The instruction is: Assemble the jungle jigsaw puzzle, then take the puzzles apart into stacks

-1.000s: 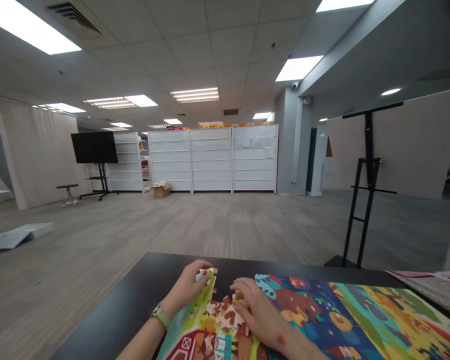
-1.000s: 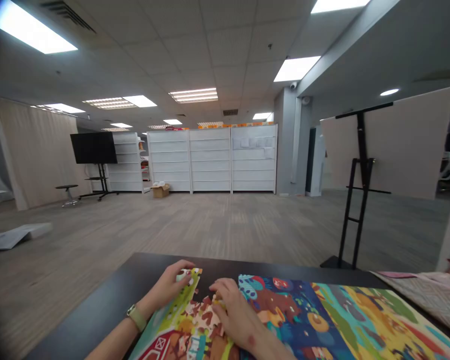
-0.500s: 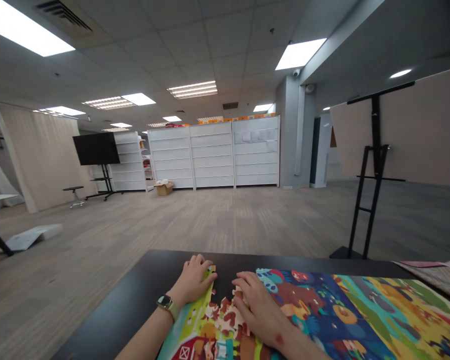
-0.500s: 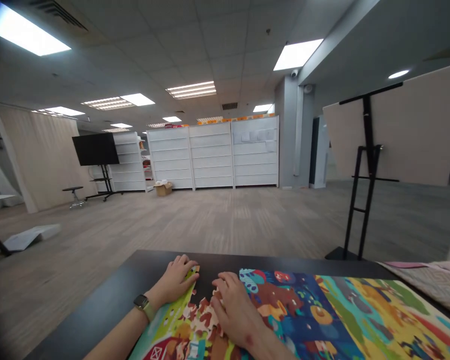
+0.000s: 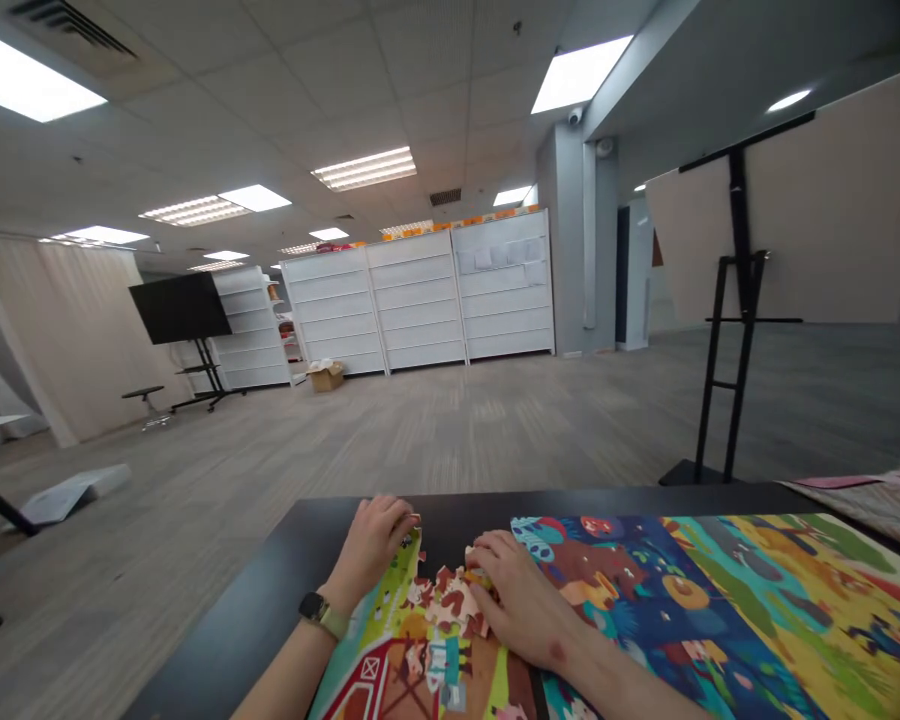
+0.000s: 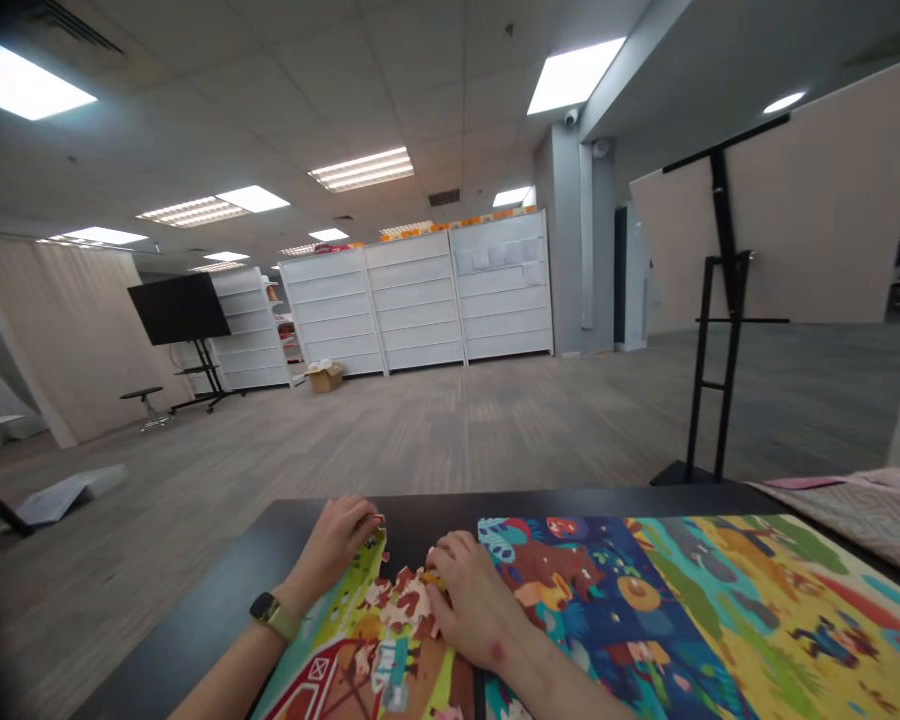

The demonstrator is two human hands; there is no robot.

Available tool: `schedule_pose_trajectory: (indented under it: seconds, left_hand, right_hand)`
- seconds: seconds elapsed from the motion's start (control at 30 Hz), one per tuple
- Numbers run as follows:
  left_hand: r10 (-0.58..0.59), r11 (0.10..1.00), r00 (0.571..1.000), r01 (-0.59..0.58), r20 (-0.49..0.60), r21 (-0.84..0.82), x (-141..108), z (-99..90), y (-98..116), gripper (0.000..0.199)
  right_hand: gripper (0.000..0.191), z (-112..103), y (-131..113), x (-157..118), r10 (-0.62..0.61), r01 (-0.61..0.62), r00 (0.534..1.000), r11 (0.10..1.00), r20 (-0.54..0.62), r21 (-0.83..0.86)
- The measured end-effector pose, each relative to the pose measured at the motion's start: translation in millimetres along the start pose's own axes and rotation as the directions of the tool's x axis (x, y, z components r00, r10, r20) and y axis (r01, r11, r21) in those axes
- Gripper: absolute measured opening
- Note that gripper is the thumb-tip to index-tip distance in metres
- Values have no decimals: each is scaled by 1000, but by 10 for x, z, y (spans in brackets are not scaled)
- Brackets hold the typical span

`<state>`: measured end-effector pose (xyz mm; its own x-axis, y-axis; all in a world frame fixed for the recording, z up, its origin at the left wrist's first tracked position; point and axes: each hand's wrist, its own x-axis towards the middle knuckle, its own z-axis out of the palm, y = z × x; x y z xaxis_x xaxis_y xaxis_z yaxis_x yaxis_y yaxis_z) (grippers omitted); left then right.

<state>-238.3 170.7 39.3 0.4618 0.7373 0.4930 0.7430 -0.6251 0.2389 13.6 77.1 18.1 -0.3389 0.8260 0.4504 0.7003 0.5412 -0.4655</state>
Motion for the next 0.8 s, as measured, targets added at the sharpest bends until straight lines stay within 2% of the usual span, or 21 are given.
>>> schedule_pose_trajectory:
  seconds: [0.1, 0.4, 0.57, 0.8]
  left_hand:
    - [-2, 997, 1000, 2, 4, -81, -42, 44, -45, 27]
    - [-83, 970, 996, 72, -38, -233, -46, 57, -285, 37]
    - [-125, 969, 990, 108, -67, -222, -45, 69, -365, 39]
    - [-111, 985, 989, 96, -98, -144, -27, 32, -273, 34]
  right_hand:
    - [16, 8, 1, 1, 14, -14, 1000, 1000, 17, -8]
    - [16, -10, -6, 4, 28, -27, 998, 999, 49, -17]
    - [16, -14, -9, -3, 26, -25, 998, 1000, 63, -17]
    - [16, -16, -8, 15, 27, -26, 997, 999, 66, -20]
